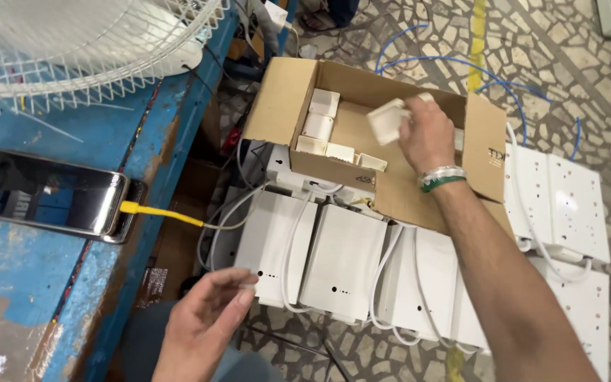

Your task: Assembling and attaching plastic covers to electronic device enclosures using a screwdriver on a factory workbench.

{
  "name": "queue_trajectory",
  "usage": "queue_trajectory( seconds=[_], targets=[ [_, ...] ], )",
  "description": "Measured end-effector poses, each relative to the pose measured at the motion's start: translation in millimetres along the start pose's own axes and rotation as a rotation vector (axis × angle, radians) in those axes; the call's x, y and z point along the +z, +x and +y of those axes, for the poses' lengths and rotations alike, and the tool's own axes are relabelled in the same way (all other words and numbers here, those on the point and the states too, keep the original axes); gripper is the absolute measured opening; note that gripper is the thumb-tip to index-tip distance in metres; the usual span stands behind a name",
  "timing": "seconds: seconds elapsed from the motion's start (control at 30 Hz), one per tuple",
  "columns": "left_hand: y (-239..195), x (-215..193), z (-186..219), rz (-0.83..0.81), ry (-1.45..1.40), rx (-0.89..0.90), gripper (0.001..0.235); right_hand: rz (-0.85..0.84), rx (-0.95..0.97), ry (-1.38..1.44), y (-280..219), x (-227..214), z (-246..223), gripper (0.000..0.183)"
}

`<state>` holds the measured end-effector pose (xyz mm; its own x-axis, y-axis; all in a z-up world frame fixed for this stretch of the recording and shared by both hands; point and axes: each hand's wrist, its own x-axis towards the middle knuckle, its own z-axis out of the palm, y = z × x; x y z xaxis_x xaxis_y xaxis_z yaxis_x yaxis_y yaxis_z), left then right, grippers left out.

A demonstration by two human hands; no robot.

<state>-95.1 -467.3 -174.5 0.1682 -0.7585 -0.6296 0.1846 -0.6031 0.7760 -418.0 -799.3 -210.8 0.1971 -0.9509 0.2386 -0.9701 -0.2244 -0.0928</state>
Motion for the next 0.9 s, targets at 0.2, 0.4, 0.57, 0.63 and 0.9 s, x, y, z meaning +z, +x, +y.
queue_trajectory(
  seconds=[0.2, 0.4, 0.57, 0.63, 0.9],
  targets=[
    [33, 39, 44, -0.135, -0.152, 0.138, 0.055, 0.045, -0.436, 0.735, -84, -109, -108, 0.015],
    [50, 72, 49, -0.696, -0.694, 0.181, 0.078, -0.156, -0.497, 0.852, -143, -142, -147, 0.024],
    [67, 88, 34, -0.634, -0.671, 0.025, 0.072, -0.309, -0.31, 0.903, -139, -141, -141, 0.025],
    [60, 91, 50, -0.594, -0.71, -0.046, 0.068, -0.286, -0.263, 0.94, -121, -131, -127, 0.026],
    [55, 81, 54, -0.574, -0.906, -0.135, 0.056, -0.436, 0.061, 0.374, 19, 48, -9, 0.059]
  ],
)
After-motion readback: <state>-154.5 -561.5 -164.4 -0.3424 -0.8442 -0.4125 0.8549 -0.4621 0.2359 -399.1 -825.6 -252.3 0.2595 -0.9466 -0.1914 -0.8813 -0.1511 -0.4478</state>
